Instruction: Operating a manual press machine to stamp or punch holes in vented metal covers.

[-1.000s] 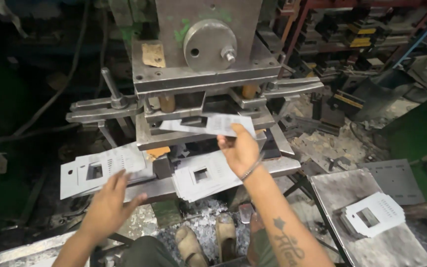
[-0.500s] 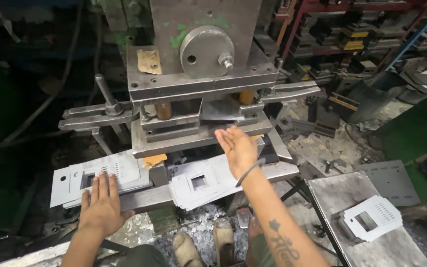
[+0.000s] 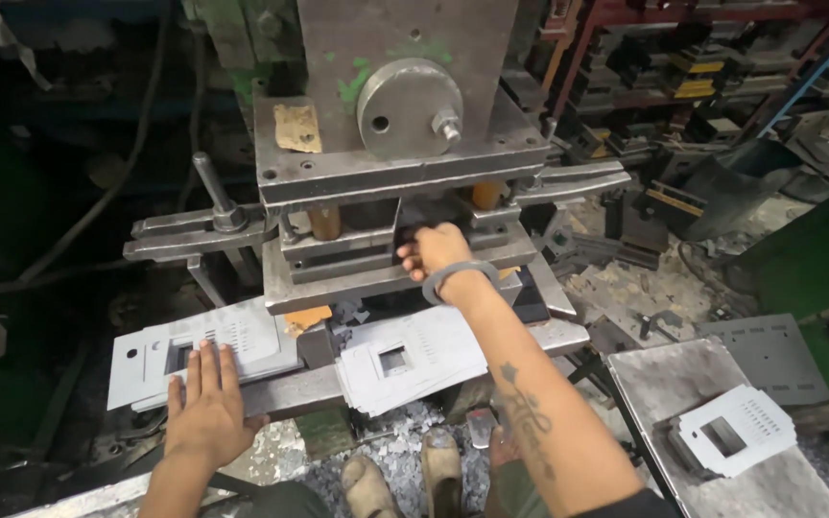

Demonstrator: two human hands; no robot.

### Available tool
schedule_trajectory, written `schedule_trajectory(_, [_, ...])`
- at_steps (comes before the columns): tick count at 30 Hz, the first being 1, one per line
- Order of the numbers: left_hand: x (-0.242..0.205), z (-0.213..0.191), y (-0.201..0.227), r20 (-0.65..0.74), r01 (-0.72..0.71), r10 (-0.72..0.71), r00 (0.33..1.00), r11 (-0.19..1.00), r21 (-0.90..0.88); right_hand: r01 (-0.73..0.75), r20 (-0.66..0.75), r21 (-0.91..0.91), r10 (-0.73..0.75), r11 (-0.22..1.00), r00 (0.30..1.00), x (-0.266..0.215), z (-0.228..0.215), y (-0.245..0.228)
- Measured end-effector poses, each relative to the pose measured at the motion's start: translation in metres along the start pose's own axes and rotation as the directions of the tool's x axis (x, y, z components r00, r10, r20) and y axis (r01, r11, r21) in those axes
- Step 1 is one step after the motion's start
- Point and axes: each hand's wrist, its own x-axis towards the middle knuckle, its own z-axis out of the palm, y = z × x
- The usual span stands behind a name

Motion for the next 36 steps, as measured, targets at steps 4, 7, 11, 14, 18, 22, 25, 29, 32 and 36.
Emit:
schedule_trajectory(4, [-0.002, 0.004, -0.001, -0.032, -0.001, 0.001, 0.999, 1.000, 0.003, -0.106, -0.240, 0.185, 0.150, 0.977, 0.959, 0.008, -0.001, -0.009])
schedule_trajectory(7, [-0.002, -0.001, -0.001, -0.033, -0.007, 0.006, 0.999, 0.999, -0.036, -0.117, -0.143, 0.296, 0.165, 0.948, 0.976, 0.032, -0.003, -0.001])
schedule_trajectory(11, [-0.001, 0.007, 0.001, -0.042, -0.008, 0.008, 0.999, 1.000, 0.001, -0.058, -0.113, 0.053, 0.064, 0.997, 0.992, 0.040, -0.011, 0.008])
schedule_trajectory(14, [0.001, 0.006, 0.001, -0.054, -0.005, 0.005, 0.999, 1.000, -0.003, -0.072, -0.068, 0.131, 0.082, 0.989, 0.994, 0.033, -0.014, 0.004])
schedule_trajectory(18, [0.000, 0.003, 0.001, -0.039, -0.009, 0.009, 0.999, 1.000, -0.016, -0.054, -0.063, 0.027, 0.056, 0.998, 0.996, 0.031, -0.007, 0.005])
schedule_trajectory(22, [0.000, 0.001, 0.003, -0.055, -0.006, 0.005, 0.998, 1.000, -0.023, -0.132, -0.071, -0.060, 0.128, 0.989, 0.989, 0.030, -0.008, -0.001])
schedule_trajectory(25, [-0.001, -0.004, 0.004, 0.001, 0.016, -0.016, 1.000, 1.000, -0.012, -0.114, -0.055, -0.016, 0.113, 0.993, 0.992, 0.036, -0.009, 0.005])
schedule_trajectory(29, [0.000, 0.005, 0.000, -0.048, -0.011, 0.011, 0.999, 1.000, -0.006, -0.105, -0.085, -0.030, 0.102, 0.994, 0.991, 0.036, -0.006, 0.007])
schedule_trajectory(32, [0.000, 0.004, 0.002, -0.062, -0.012, 0.013, 0.998, 1.000, 0.010, -0.102, -0.103, -0.039, 0.097, 0.994, 0.990, 0.028, -0.004, 0.003])
schedule_trajectory(36, [-0.003, -0.004, 0.002, -0.018, 0.001, -0.001, 1.000, 1.000, 0.007, -0.094, -0.116, -0.042, 0.089, 0.995, 0.989, 0.032, -0.004, 0.005])
